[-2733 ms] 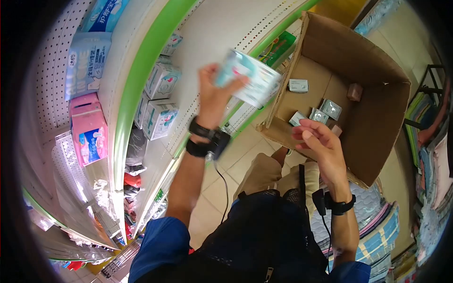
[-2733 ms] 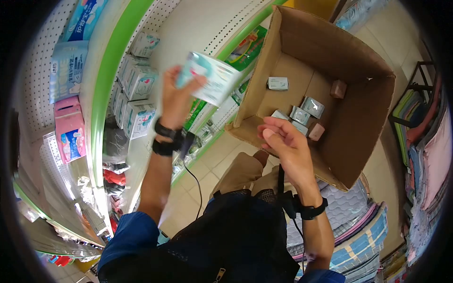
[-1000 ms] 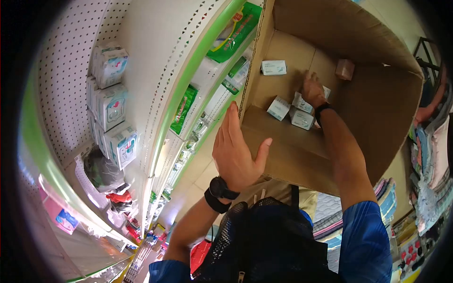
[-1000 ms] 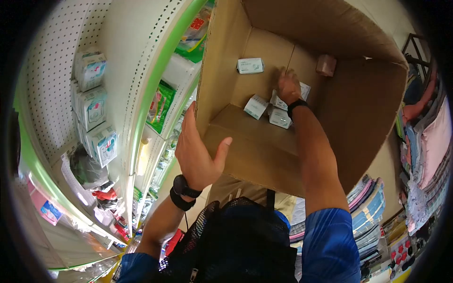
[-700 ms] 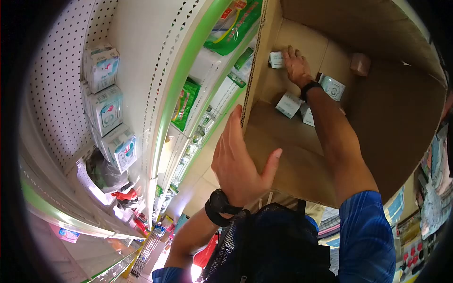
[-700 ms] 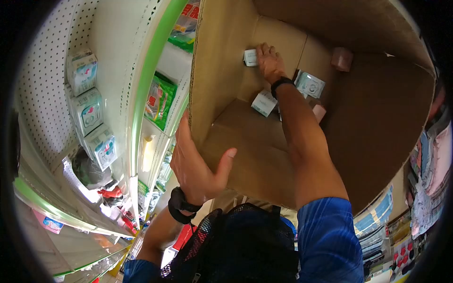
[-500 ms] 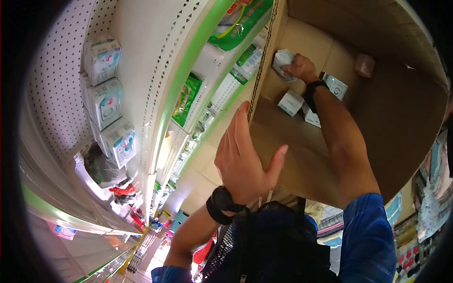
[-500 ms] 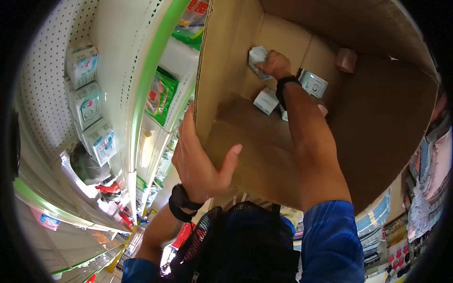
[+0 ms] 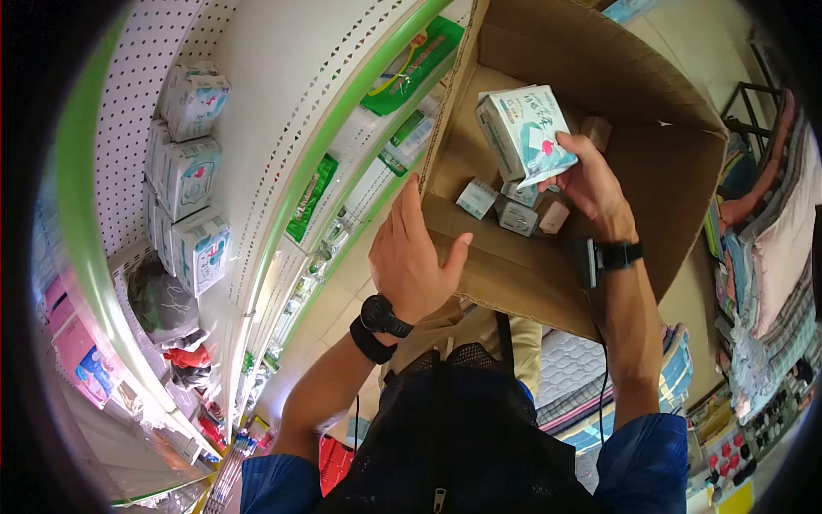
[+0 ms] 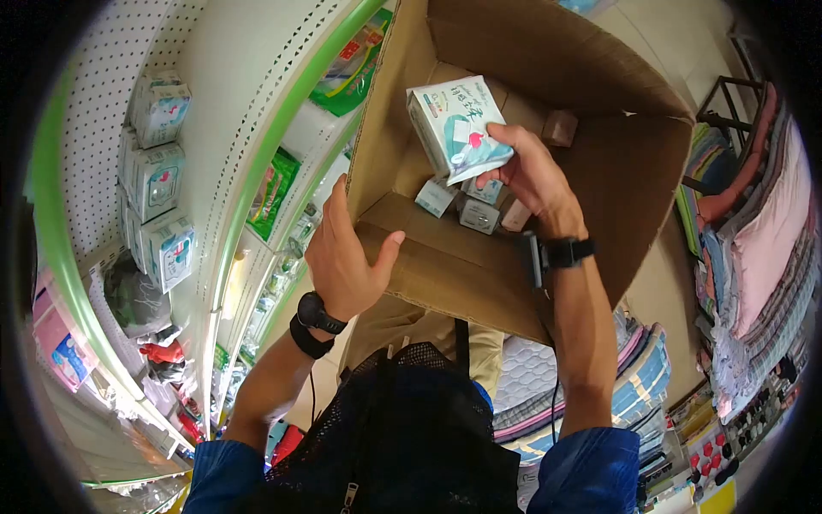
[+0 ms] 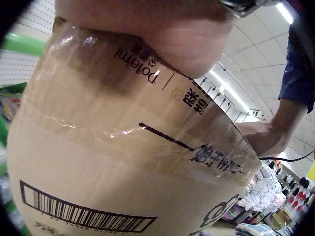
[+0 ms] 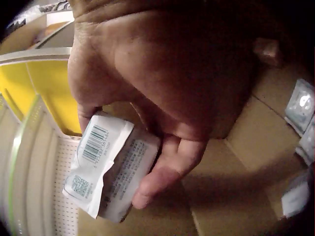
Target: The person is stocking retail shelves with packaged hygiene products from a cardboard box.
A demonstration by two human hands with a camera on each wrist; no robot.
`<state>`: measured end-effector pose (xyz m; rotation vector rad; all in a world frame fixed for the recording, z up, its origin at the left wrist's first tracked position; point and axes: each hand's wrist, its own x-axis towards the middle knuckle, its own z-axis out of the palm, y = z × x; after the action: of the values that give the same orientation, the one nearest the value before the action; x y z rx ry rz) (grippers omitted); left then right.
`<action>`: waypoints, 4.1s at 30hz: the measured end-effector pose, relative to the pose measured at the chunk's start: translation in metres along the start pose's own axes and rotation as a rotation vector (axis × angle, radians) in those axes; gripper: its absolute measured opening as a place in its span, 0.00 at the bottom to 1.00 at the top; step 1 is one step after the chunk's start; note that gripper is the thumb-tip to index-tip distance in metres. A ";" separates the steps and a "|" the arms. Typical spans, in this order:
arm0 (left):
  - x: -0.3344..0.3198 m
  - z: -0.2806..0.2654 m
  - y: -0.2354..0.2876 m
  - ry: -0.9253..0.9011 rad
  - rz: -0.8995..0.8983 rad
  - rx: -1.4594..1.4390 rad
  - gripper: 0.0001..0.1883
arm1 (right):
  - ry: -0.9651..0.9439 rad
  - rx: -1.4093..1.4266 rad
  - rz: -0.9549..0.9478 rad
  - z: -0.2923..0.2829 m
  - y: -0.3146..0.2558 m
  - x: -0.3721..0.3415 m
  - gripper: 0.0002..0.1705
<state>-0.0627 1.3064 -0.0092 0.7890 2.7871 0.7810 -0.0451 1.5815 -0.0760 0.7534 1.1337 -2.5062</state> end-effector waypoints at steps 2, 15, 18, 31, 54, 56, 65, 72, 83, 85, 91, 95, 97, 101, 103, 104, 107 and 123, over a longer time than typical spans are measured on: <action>-0.002 -0.001 -0.001 -0.014 -0.002 0.011 0.47 | 0.017 0.009 -0.064 0.015 -0.001 -0.023 0.23; 0.031 -0.098 0.011 0.004 0.023 -0.718 0.42 | -0.108 -0.381 -0.036 0.118 -0.040 -0.094 0.38; 0.040 -0.125 0.018 -0.236 0.036 -0.719 0.42 | -0.190 -0.374 -0.186 0.135 -0.031 -0.092 0.38; 0.071 -0.162 -0.112 0.366 -0.041 0.164 0.40 | 0.044 -0.378 -0.335 0.111 -0.029 -0.096 0.25; 0.140 -0.171 -0.241 0.063 -0.302 1.236 0.45 | 0.348 -1.188 -0.005 -0.097 0.026 0.011 0.28; 0.126 -0.166 -0.195 0.189 -0.115 1.016 0.43 | 0.370 -1.316 0.014 -0.120 0.050 0.031 0.31; -0.013 -0.030 -0.007 -0.159 0.168 0.089 0.37 | 0.266 -1.761 0.181 -0.219 0.187 0.104 0.38; -0.019 0.002 -0.017 -0.027 0.095 0.029 0.40 | 0.498 -1.900 0.170 -0.188 0.202 0.105 0.41; -0.008 -0.005 -0.006 -0.088 0.110 0.126 0.23 | 0.466 -1.624 0.190 -0.209 0.185 0.111 0.49; -0.010 -0.002 -0.008 -0.080 0.092 0.115 0.25 | 0.413 -1.395 0.118 -0.231 0.192 0.129 0.42; -0.008 -0.006 -0.005 -0.052 0.133 0.107 0.24 | 0.275 -0.505 0.217 -0.074 0.030 0.051 0.34; -0.012 -0.015 -0.001 -0.102 0.102 0.072 0.27 | -0.058 0.149 -0.100 -0.027 0.006 0.009 0.36; -0.013 -0.030 0.006 -0.084 0.124 0.073 0.29 | -0.193 0.417 -0.171 -0.007 0.001 -0.018 0.38; -0.003 -0.064 0.027 -0.051 0.189 -0.047 0.35 | -0.546 0.773 -0.178 0.025 0.010 -0.053 0.41; 0.003 -0.082 0.039 -0.011 0.204 -0.221 0.37 | -0.508 0.718 -0.196 0.048 0.008 -0.067 0.42; 0.007 -0.090 0.045 0.021 0.217 -0.393 0.39 | -0.359 0.570 -0.195 0.059 0.005 -0.074 0.44; 0.020 -0.106 0.053 0.030 0.230 -0.417 0.49 | -0.158 0.014 -0.275 0.125 -0.019 -0.086 0.42; 0.032 -0.130 0.008 -0.165 -0.198 -1.052 0.45 | -0.198 -0.178 -0.324 0.161 -0.010 -0.121 0.29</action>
<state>-0.1206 1.2714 0.1062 0.3269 1.8240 1.7592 -0.0055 1.4713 0.0877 0.2849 1.4785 -2.6126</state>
